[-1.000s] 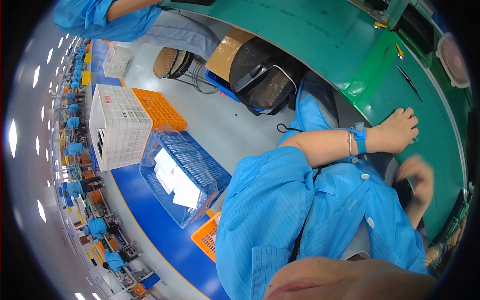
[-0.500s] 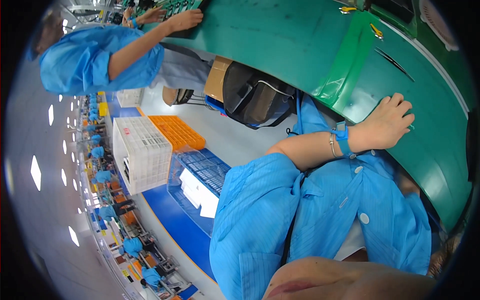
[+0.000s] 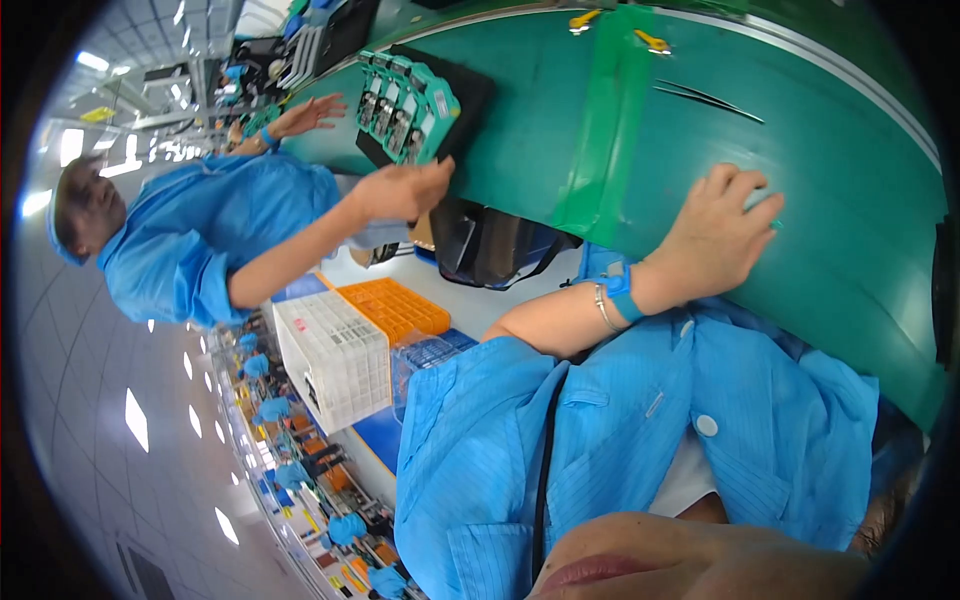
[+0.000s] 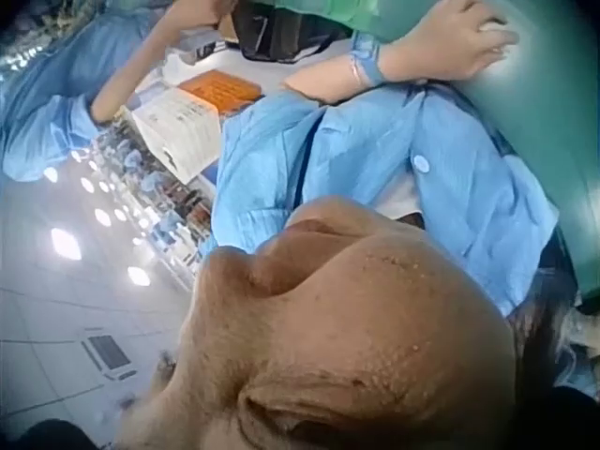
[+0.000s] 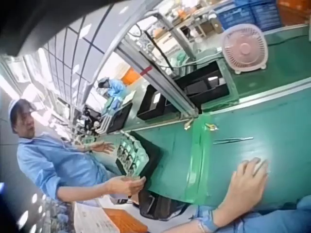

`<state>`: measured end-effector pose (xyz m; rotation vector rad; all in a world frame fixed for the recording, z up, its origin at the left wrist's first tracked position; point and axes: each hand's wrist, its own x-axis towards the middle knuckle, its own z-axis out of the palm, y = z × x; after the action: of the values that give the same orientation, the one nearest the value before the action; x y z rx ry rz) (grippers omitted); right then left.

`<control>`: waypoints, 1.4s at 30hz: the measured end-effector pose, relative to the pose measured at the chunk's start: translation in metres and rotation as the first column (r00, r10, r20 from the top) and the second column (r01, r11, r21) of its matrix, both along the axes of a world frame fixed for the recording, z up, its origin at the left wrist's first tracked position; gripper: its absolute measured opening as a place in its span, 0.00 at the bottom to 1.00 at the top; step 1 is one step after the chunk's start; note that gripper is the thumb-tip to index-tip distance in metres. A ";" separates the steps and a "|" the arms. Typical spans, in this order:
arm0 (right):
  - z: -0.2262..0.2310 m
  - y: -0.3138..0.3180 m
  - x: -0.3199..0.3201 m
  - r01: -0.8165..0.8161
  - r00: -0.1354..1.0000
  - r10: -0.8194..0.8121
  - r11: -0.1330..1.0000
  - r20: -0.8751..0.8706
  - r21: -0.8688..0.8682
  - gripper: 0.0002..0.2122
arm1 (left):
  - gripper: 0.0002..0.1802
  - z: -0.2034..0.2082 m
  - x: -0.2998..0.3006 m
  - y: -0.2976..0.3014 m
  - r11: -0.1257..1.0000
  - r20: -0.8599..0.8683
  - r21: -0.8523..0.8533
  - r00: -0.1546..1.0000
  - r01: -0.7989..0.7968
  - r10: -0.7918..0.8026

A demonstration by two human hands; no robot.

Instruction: The person assembles electronic components onto printed circuit boards by hand, then inspects the completed circuit boards.

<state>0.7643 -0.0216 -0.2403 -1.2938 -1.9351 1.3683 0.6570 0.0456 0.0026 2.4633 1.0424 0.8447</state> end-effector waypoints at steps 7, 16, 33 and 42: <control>0.025 -0.029 0.059 0.041 0.976 -0.064 0.993 0.208 0.113 0.16 | 0.22 -0.008 0.003 -0.008 0.999 -0.027 0.046 1.000 0.016 -0.015; 0.189 -0.104 0.024 -0.296 0.836 0.372 0.925 0.403 -0.240 0.15 | 0.19 -0.021 -0.035 -0.037 0.993 -0.015 0.116 1.000 0.009 -0.007; 0.212 0.063 -0.141 -0.027 0.875 -0.409 0.492 0.259 0.870 0.07 | 0.16 0.045 -0.286 -0.170 0.988 0.176 0.061 0.972 0.144 -0.153; 0.256 0.013 -0.250 0.320 0.875 -0.310 0.947 -0.373 -0.037 0.08 | 0.15 0.012 -0.613 -0.092 0.460 -0.124 0.203 0.443 -0.864 0.888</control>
<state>0.5140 -0.0089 0.0161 -1.1699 -1.4101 1.3044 0.0442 -0.0464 0.0146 1.9634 2.5477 0.8927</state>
